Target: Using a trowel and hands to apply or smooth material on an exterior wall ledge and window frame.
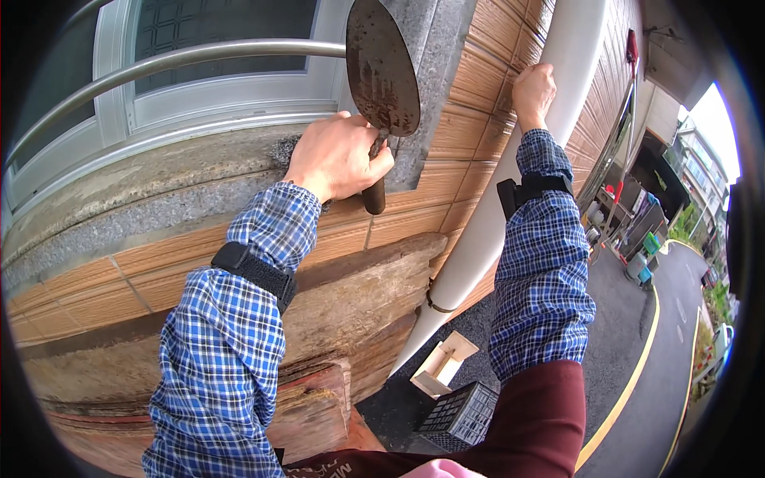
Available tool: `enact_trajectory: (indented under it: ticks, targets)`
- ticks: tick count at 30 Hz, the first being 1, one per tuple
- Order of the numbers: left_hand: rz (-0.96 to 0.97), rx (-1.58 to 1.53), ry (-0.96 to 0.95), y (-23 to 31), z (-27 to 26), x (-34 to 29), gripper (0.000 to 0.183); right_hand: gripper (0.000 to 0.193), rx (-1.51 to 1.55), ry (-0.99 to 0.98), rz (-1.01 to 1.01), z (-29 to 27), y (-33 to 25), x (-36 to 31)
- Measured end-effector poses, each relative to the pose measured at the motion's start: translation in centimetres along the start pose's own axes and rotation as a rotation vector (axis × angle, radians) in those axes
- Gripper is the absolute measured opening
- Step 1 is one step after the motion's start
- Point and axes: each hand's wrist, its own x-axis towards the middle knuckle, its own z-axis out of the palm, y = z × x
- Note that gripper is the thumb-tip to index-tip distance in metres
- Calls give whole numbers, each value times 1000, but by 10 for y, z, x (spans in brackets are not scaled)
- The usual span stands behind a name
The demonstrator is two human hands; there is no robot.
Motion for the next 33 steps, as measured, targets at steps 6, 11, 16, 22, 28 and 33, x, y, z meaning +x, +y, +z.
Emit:
enact_trajectory:
  ticks: [6, 11, 16, 22, 28, 33]
  targets:
    - [15, 35, 49, -5, 6, -2, 25, 18, 165, -2, -62, -2, -2, 3]
    - [12, 15, 36, -3, 2, -1, 25, 20, 86, 40, -42, 18, -8, 14]
    - [20, -10, 66, 0, 1, -2, 25, 24, 68, -67, 19, 24, -5, 16]
    - [-2, 4, 26, 0, 0, -2, 24, 25, 19, -16, 17, 9, -6, 16]
    - [16, -3, 52, -1, 1, -3, 24, 24, 73, -33, -33, 11, -5, 19]
    - [11, 6, 26, -1, 0, -2, 24, 24, 24, -59, -30, 20, -7, 24]
